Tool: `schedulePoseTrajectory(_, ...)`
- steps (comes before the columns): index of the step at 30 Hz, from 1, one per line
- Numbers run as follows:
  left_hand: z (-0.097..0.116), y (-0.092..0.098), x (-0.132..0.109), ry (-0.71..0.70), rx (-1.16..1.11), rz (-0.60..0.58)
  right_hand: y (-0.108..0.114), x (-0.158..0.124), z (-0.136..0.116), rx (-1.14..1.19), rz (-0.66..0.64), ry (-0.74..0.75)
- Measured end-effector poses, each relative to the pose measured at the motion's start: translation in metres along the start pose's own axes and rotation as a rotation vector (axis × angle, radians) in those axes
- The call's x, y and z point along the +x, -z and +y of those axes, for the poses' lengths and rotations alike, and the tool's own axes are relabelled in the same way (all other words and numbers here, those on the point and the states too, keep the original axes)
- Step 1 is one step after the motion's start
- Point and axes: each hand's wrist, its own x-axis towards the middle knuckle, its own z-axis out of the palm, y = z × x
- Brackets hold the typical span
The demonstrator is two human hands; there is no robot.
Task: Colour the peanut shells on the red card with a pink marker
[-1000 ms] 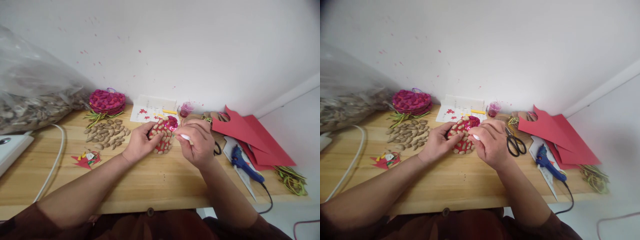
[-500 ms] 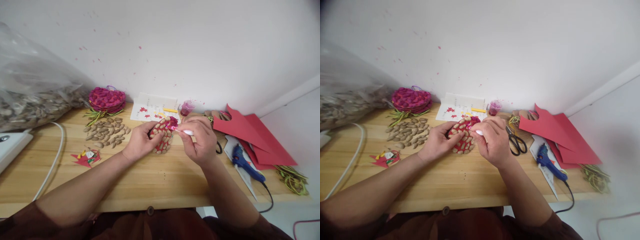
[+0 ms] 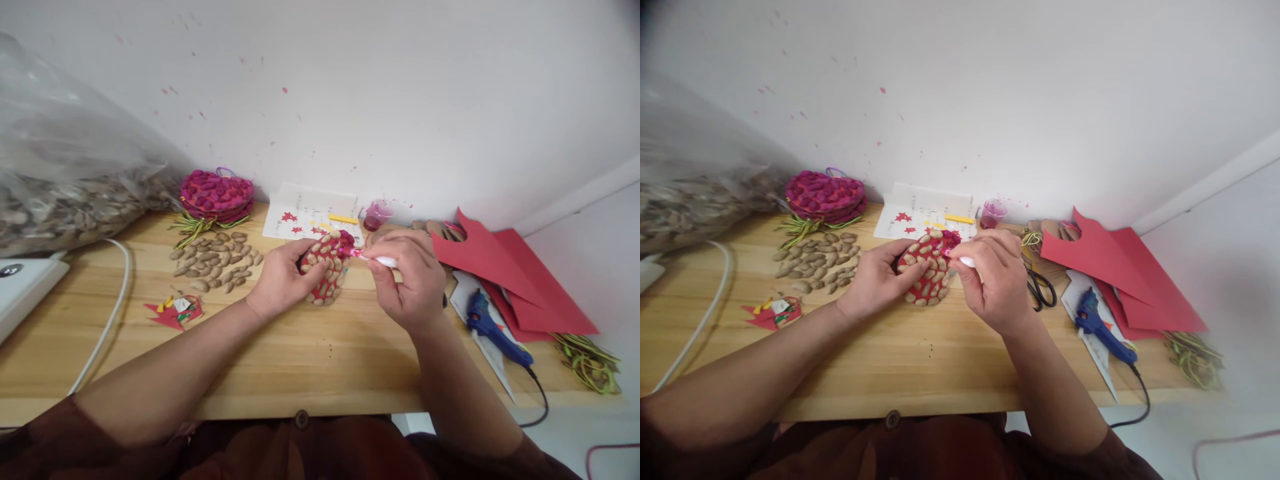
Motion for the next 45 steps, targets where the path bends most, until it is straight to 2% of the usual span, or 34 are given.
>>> schedulePoseTrajectory(6,0.0013,-0.0002,-0.0002,-0.006,0.001,-0.002,-0.0038,-0.0004,0.0009,0.021,-0.022,-0.014)
schedulePoseTrajectory(10,0.001,0.0003,0.0,0.009,0.004,0.001,-0.0007,0.0,0.0036,-0.035,0.024,-0.029)
schedulePoseTrajectory(17,0.0007,0.0007,0.0,0.0,-0.006,-0.003,-0.0026,-0.0001,0.0029,0.031,0.018,-0.061)
schedulePoseTrajectory(21,0.0015,0.0006,0.0,0.007,-0.008,0.0,-0.0025,0.0001,0.0035,0.007,0.073,-0.099)
schedulePoseTrajectory(25,0.0017,0.0002,-0.0002,0.012,-0.01,0.0,-0.0035,-0.0005,0.0038,0.092,0.053,-0.143)
schedulePoseTrajectory(29,0.0001,-0.0007,-0.0005,0.017,-0.026,-0.006,-0.0052,-0.0021,0.0059,0.072,0.087,-0.174)
schedulePoseTrajectory(45,-0.0004,-0.0011,-0.0007,0.029,-0.033,-0.005,-0.0055,-0.0033,0.0073,0.099,0.099,-0.174)
